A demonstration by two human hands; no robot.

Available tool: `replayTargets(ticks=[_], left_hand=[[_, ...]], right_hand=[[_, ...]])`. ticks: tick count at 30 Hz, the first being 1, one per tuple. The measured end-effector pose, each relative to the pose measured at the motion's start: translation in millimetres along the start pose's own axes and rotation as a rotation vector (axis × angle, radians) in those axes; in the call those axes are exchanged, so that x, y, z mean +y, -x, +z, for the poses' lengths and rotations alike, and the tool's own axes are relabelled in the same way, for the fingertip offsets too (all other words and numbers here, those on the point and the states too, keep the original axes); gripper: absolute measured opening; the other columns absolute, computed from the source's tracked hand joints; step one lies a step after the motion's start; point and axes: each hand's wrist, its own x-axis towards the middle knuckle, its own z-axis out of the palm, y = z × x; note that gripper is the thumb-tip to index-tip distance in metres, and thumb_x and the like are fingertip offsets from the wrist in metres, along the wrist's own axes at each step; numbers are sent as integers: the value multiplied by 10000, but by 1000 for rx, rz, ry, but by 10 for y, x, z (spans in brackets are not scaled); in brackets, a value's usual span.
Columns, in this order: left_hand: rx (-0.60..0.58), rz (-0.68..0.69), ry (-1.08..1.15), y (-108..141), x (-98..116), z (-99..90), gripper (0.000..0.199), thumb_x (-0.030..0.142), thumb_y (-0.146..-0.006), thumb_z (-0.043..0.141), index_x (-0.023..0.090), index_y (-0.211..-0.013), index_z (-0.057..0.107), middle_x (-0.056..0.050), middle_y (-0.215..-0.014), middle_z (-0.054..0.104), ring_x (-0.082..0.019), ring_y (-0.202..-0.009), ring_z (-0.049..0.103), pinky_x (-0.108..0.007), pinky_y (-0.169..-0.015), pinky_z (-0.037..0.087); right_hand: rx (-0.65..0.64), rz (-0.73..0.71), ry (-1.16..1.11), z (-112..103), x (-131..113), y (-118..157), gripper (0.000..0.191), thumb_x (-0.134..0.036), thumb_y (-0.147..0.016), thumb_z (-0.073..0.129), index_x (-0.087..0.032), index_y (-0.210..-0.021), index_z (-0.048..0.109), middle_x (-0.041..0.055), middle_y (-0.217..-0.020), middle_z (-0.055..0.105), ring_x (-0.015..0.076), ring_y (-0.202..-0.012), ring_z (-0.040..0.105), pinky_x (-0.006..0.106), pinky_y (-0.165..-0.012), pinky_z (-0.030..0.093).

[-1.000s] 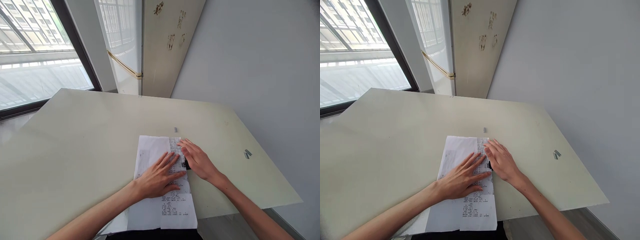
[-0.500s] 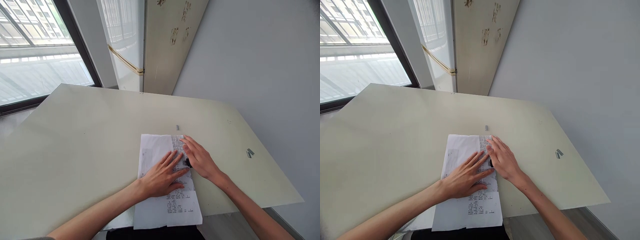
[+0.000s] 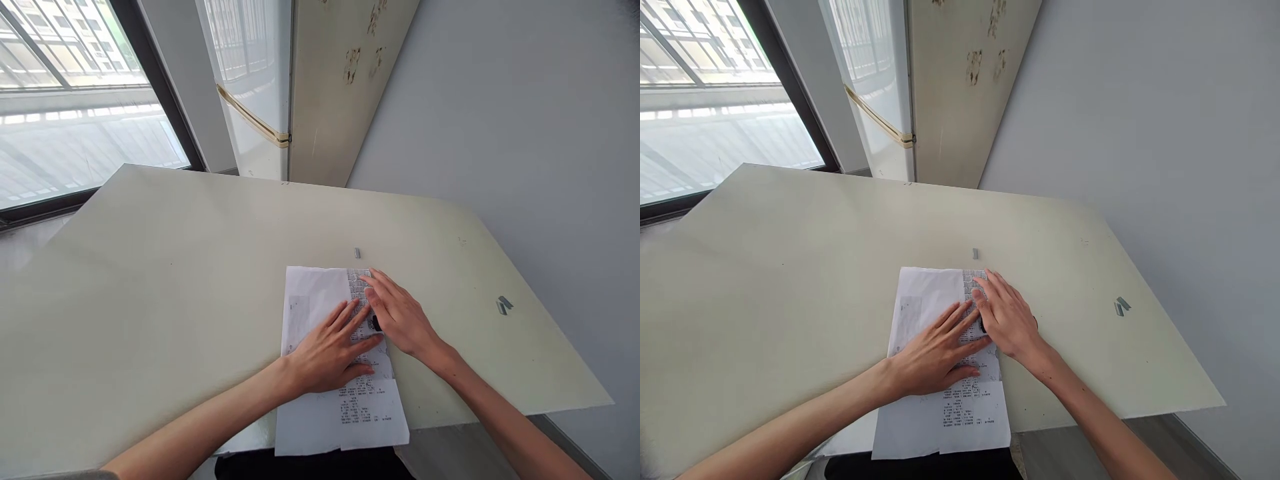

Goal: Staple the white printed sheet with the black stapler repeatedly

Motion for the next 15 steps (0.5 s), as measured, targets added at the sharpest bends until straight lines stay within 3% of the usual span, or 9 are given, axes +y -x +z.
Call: replayTargets(ticks=[6,15], left_hand=[[16,7,5,-8,-4,1,605,496,-1038,616,255,-1576,481,-86,-1781,84,-357,-1638,52,-581,-1336,188],[2,12,-12,-15,7,-30,568,509,-1075,535,210,-1556,498,-148,-1746,249,-336,-1642,71,-568,-1338,189]], right_hand=[[56,-45,61,77,25,-12,604,-587,-1101,260,-275,-1512,575,63,-1683,444,296,-1596,335,589,-1267,347],[109,-91,200,170,3,-5,575,-526,-1115,259,-277,-1536,560,83,-1687,433,328,-1584,349,600,-1231,368]])
